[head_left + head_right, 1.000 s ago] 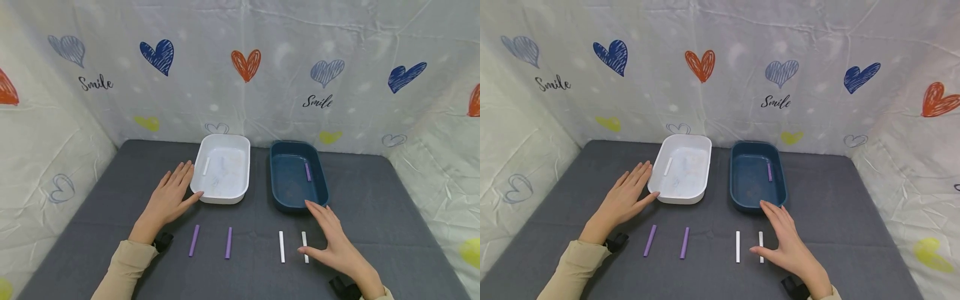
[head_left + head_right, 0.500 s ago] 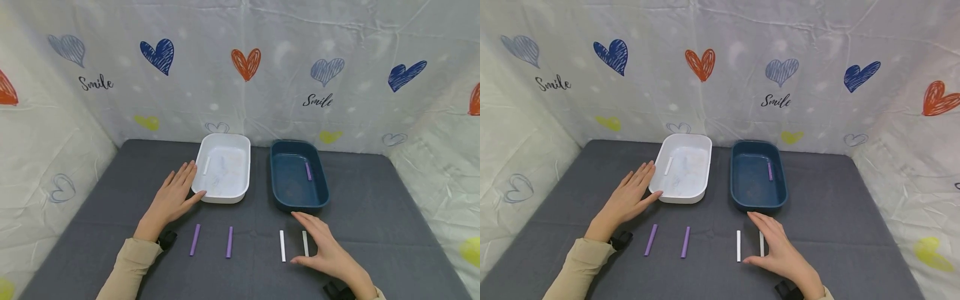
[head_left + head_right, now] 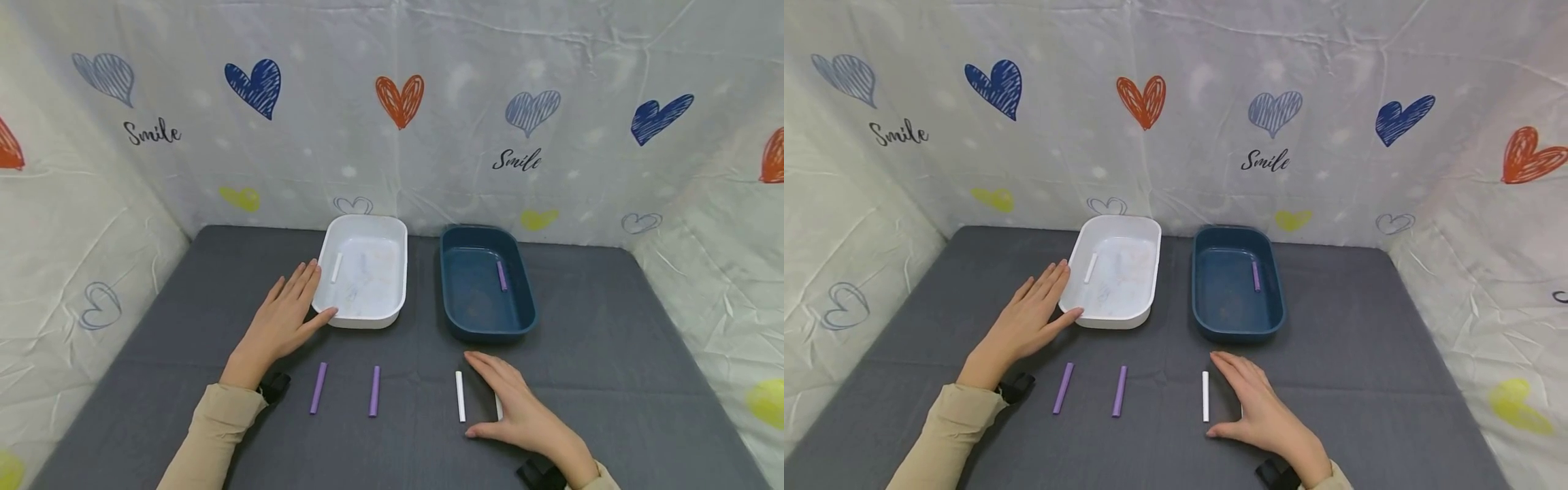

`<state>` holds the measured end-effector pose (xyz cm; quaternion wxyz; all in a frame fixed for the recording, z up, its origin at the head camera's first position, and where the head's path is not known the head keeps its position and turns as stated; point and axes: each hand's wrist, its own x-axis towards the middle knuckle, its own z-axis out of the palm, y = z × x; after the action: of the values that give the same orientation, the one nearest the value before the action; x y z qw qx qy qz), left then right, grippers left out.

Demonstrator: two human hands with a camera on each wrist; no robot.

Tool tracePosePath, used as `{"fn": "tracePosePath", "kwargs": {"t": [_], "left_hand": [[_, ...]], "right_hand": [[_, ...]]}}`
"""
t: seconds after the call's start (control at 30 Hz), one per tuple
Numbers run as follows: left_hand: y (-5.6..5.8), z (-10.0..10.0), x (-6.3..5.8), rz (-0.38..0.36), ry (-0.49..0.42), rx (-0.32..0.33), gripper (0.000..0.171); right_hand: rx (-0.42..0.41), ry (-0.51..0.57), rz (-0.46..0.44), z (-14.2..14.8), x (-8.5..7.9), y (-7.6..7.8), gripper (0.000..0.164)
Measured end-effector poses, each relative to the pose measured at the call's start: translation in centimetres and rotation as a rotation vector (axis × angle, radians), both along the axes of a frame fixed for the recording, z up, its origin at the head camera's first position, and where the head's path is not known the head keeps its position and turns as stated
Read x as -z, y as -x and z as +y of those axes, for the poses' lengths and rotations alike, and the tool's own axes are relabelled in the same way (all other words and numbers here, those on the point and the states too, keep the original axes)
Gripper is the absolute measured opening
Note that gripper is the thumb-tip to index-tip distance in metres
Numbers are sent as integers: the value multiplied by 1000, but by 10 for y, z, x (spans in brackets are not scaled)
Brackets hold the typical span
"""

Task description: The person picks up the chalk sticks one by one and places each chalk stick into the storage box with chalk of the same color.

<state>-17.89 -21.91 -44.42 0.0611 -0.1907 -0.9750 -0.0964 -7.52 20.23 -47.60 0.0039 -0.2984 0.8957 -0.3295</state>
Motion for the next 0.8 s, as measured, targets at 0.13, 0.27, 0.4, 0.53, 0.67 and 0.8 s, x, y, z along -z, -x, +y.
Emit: {"fn": "tracePosePath", "kwargs": {"t": [0.13,0.27,0.4,0.53,0.67,0.8], "left_hand": [[-1,1,0,-16,2,-3,90],[-1,4,-1,-21,7,-3,90],[-2,5,-1,-20,2,1,90],[-2,5,0,-29,-1,5,90],[-2,6,1,-28,-3,0,90],[-1,6,1,-22,-14,3,89]], "right_hand": [[-6,-24,-33,0,1,0,108],[-11,-23,-39,0,3,0,104],[-17,-24,-50,0,5,-1,100],[-21,-29,-88,-1,7,-1,97],[-17,-22,-114,-2,7,-1,96],[-14,-21,-123,-4,6,-1,96]]}}
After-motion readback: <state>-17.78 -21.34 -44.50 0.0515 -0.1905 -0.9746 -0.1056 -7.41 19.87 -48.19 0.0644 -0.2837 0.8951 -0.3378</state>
